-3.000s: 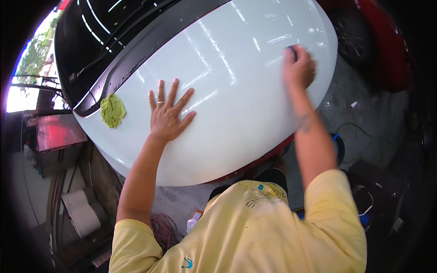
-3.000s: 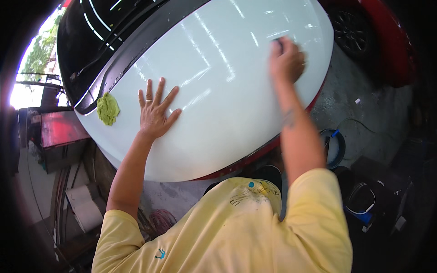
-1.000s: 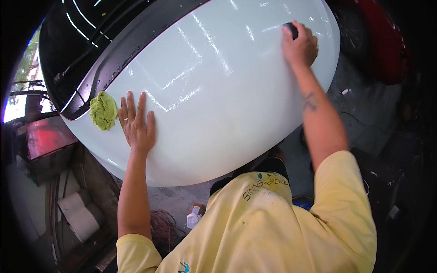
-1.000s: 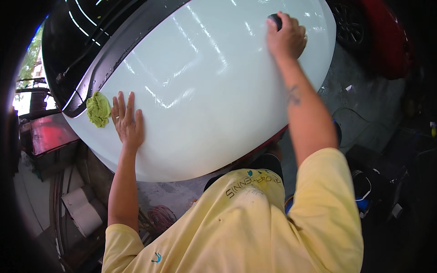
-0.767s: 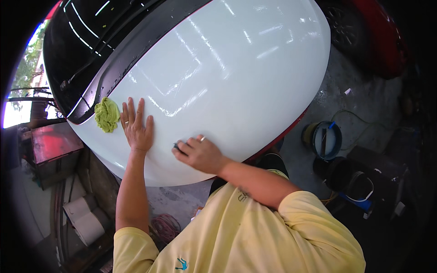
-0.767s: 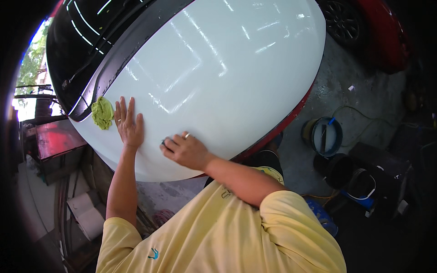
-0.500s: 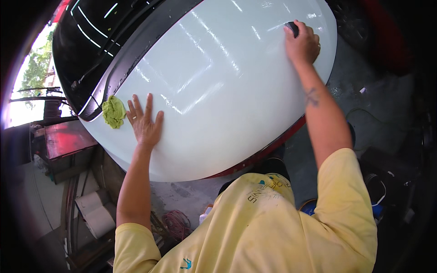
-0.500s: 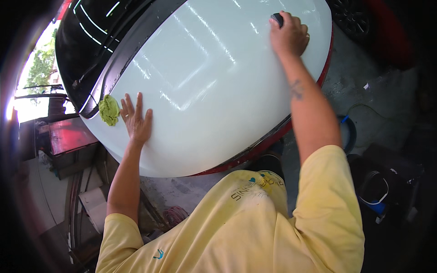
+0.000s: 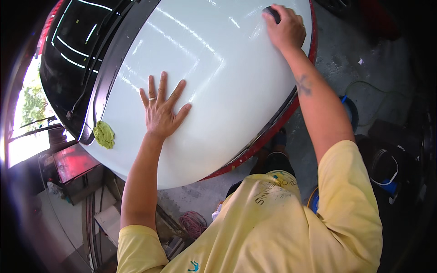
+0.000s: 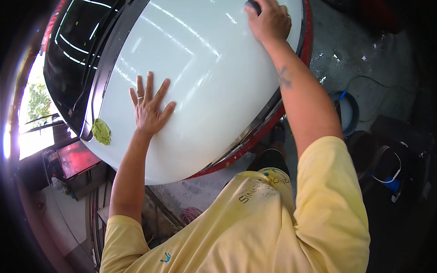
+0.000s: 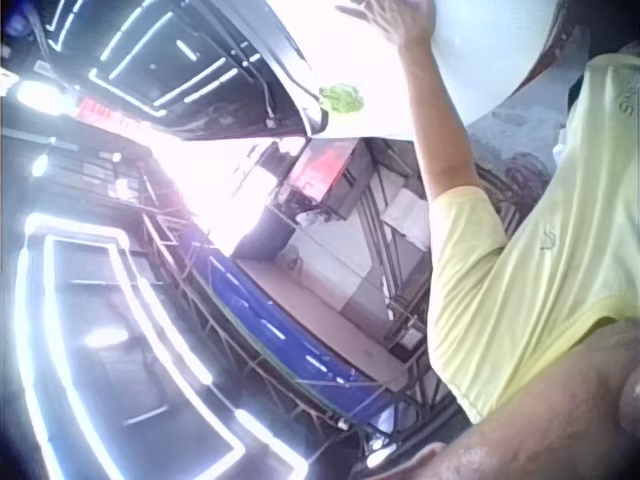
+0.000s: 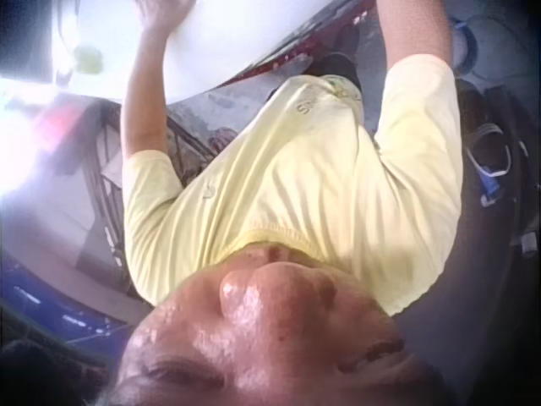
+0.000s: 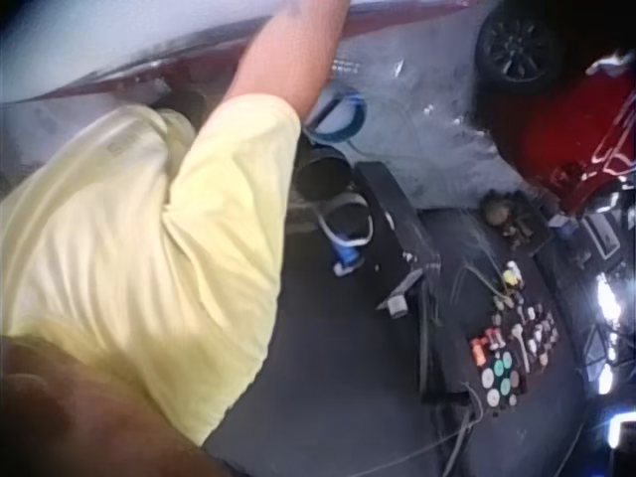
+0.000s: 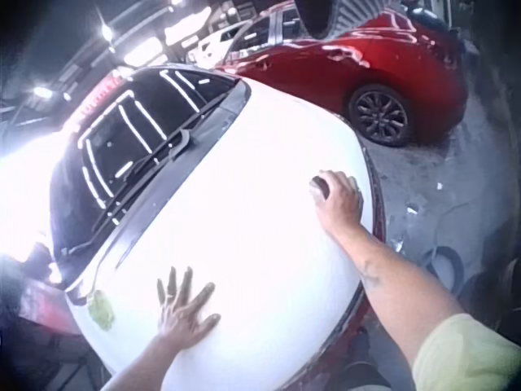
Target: The person sands the white hood of a red car using a small black sanding block and a green cloth while dipping the block and cloth into a bucket of water.
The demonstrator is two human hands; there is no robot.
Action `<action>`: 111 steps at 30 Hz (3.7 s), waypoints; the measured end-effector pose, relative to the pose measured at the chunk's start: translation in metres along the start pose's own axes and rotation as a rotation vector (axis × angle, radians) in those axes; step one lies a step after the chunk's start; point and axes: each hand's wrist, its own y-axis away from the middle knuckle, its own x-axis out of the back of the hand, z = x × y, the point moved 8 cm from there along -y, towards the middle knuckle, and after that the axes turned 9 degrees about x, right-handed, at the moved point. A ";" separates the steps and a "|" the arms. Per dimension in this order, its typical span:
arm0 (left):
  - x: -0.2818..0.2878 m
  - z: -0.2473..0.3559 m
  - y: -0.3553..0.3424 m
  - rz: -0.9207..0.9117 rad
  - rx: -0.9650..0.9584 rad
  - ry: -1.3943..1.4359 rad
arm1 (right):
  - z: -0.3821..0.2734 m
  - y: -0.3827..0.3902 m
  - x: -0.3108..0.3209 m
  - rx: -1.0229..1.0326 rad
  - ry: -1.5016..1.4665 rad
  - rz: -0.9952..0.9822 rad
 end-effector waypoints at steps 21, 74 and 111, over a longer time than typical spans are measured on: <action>-0.027 0.106 0.073 -0.141 0.097 0.059 | 0.118 0.138 0.159 -0.202 -0.320 -0.283; 0.012 -0.353 0.141 0.626 0.907 0.462 | 0.163 0.368 0.484 -0.551 0.281 -0.790; 0.069 0.172 -0.634 0.286 0.422 0.294 | 0.531 0.258 0.328 -0.923 0.111 -1.080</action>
